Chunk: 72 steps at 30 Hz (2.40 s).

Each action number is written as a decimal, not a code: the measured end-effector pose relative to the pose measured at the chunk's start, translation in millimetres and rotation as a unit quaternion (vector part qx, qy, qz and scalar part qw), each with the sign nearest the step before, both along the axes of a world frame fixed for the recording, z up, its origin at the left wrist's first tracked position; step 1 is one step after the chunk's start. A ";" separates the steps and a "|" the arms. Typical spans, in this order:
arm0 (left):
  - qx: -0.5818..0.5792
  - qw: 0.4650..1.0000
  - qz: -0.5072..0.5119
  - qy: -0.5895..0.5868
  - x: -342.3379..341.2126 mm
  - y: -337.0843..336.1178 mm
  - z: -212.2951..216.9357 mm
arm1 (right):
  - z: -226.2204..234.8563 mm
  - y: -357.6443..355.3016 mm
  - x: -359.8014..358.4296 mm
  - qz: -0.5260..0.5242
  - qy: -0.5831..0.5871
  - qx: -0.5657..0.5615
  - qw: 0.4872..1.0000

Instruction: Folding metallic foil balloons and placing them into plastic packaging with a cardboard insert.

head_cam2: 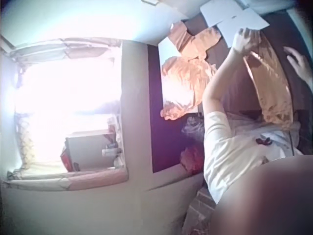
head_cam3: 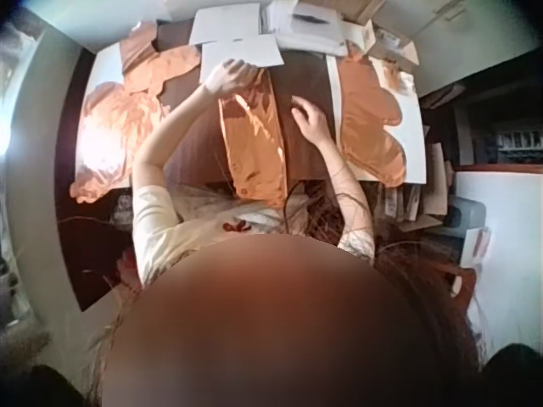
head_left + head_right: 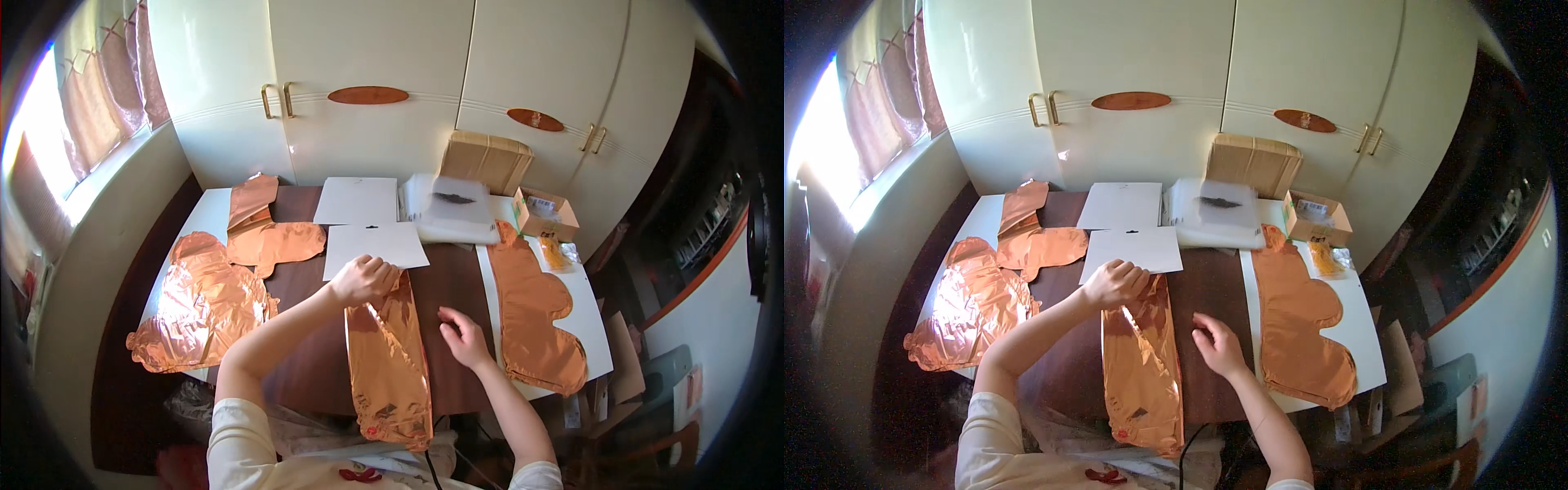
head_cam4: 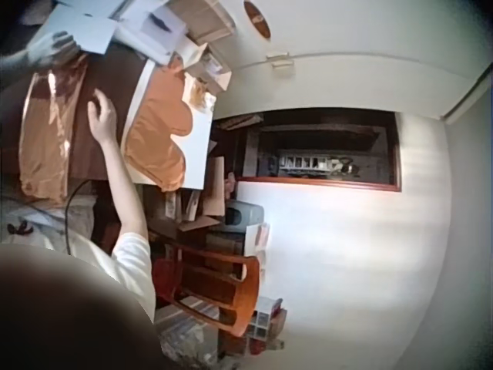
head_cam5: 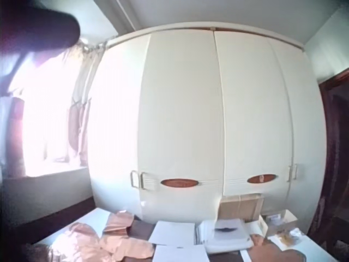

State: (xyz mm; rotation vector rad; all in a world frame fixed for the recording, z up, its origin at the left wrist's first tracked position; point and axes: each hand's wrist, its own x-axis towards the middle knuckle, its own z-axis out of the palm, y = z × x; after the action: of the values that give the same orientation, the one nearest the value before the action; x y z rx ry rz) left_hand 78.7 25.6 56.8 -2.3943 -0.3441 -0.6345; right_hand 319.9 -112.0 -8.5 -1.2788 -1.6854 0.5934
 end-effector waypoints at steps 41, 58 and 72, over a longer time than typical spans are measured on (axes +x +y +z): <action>-0.350 0.935 0.057 0.020 -89.8 -110.0 -46.0 | -6.8 5.0 -24.8 -0.009 -0.180 0.124 0.976; -0.409 0.908 0.050 0.072 -91.9 -134.1 -41.9 | 17.9 -26.3 -9.3 0.225 -0.346 0.042 0.910; -0.428 0.879 0.133 0.162 -90.4 -180.0 -10.9 | 44.0 -67.5 -20.0 0.260 -0.389 -0.040 0.883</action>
State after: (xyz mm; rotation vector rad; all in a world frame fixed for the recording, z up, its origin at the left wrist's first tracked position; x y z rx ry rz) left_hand -11.7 -154.5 45.9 -3.1198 -0.9392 0.1085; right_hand 299.8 -179.5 35.6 -1.1909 -2.7524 0.4767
